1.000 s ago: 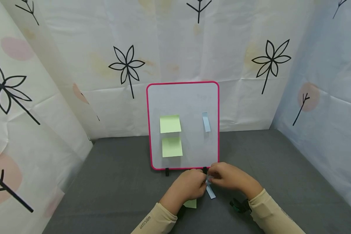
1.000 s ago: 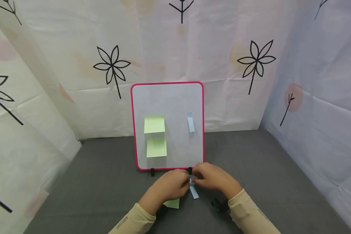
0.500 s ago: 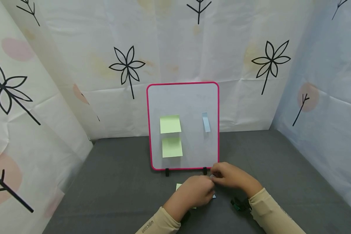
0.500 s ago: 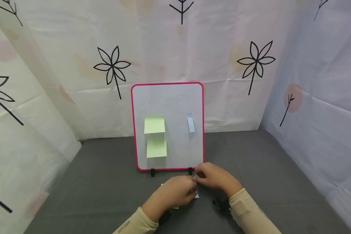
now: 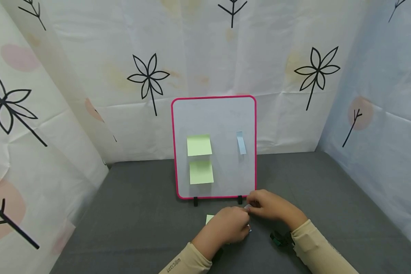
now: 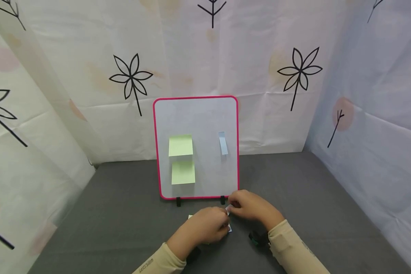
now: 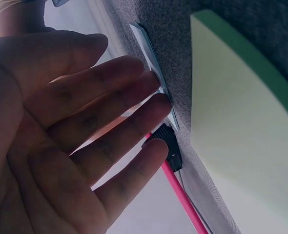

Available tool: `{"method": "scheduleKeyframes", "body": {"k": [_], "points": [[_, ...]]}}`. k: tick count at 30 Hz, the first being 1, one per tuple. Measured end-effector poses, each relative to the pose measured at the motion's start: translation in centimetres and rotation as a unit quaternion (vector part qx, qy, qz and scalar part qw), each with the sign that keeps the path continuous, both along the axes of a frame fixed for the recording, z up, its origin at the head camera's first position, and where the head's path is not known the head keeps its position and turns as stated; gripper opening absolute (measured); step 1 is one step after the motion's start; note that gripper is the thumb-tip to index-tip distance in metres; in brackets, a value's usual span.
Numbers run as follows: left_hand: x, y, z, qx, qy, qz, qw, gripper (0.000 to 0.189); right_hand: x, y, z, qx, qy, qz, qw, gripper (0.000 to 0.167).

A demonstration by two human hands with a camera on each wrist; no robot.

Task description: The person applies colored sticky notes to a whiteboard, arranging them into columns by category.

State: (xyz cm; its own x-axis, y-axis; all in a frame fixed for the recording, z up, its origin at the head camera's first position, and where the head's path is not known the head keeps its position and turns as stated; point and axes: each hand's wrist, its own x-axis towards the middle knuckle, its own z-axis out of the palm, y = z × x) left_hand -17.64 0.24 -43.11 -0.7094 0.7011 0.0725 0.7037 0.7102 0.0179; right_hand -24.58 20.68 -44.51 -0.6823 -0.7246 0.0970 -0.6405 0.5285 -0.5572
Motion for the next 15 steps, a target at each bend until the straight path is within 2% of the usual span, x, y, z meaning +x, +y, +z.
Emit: {"method": "scheduleKeyframes", "body": {"k": [8, 10, 15], "points": [[-0.03, 0.07, -0.14, 0.007, -0.004, 0.007, 0.9999, 0.037, -0.03, 0.13, -0.04, -0.003, 0.006, -0.011, 0.9999, 0.017], [-0.05, 0.06, -0.17, 0.009, -0.015, 0.007, 0.9998, 0.037, -0.04, 0.14, -0.03, -0.003, 0.009, -0.011, 0.9999, 0.017], [-0.14, 0.10, -0.14, -0.010, -0.015, 0.007, 0.9998, 0.028, -0.11, 0.19, -0.07, -0.005, 0.016, -0.009, 0.9998, 0.018]]}}
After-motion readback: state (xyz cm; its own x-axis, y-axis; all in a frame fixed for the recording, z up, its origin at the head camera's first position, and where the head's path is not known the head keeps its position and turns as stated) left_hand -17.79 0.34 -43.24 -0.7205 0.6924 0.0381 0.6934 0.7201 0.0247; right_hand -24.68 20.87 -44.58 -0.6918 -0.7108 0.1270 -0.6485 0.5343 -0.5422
